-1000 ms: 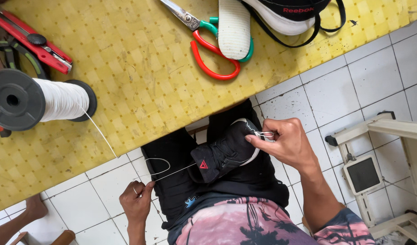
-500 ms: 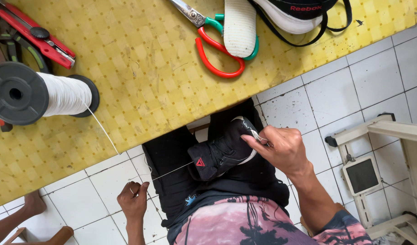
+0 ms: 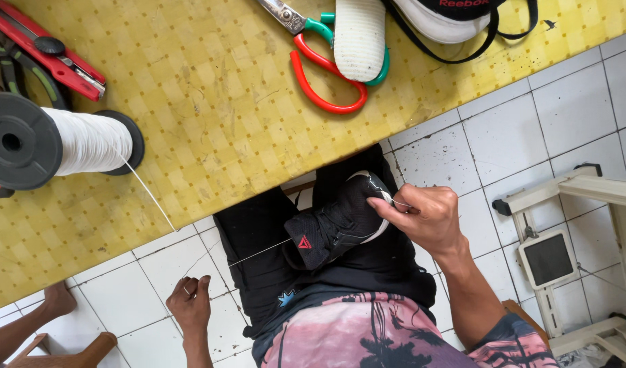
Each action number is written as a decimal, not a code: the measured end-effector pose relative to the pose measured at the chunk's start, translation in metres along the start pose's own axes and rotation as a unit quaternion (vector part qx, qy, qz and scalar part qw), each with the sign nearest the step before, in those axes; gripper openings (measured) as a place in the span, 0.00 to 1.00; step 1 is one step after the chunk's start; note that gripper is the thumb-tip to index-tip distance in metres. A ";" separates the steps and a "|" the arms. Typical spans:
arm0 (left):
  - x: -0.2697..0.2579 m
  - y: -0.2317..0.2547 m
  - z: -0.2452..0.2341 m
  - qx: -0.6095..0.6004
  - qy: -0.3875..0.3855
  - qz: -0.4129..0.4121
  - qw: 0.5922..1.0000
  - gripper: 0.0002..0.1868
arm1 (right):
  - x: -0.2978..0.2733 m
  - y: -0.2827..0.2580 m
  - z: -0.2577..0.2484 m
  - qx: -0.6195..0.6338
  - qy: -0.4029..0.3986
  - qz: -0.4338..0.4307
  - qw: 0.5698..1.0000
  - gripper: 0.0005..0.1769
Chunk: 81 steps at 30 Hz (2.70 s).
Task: The person hand-sews a black Reebok sneaker using a needle and white thread. They repeatedly insert the needle into the shoe's upper and pull the thread through to secure the material.
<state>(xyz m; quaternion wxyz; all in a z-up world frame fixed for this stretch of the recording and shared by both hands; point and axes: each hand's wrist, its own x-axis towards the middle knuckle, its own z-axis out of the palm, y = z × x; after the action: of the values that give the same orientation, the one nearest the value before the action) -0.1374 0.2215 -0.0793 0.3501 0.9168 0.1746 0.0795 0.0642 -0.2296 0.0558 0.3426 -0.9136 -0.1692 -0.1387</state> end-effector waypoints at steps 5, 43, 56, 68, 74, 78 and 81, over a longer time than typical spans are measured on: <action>0.003 0.004 0.001 -0.021 -0.017 -0.036 0.999 0.31 | -0.004 0.011 0.005 0.009 -0.018 0.016 1.000 0.31; 0.072 0.223 0.174 -0.686 -0.408 -0.456 0.392 0.68 | 0.010 -0.029 -0.064 -0.035 -0.054 0.292 0.954 0.18; 0.069 0.206 0.186 -0.699 -0.445 -0.430 0.359 0.64 | 0.022 -0.049 -0.046 0.175 -0.045 0.223 0.958 0.10; 0.064 0.200 0.191 -0.705 -0.456 -0.404 0.363 0.61 | 0.027 -0.048 -0.050 0.203 -0.077 0.257 0.942 0.10; 0.058 0.190 0.197 -0.709 -0.455 -0.386 0.377 0.60 | 0.034 -0.052 -0.054 0.201 -0.093 0.269 0.937 0.11; 0.055 0.181 0.205 -0.702 -0.461 -0.367 0.400 0.58 | 0.038 -0.055 -0.058 0.166 -0.115 0.274 0.940 0.11; 0.045 0.178 0.209 -0.699 -0.466 -0.357 0.409 0.58 | 0.048 -0.062 -0.064 0.112 -0.143 0.260 0.948 0.10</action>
<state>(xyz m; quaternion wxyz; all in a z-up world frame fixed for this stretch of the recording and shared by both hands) 0.0078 -0.0132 -0.1143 0.8936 0.1052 0.1801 -0.3975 0.0742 -0.2190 0.1561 0.4395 -0.8917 0.0128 0.1072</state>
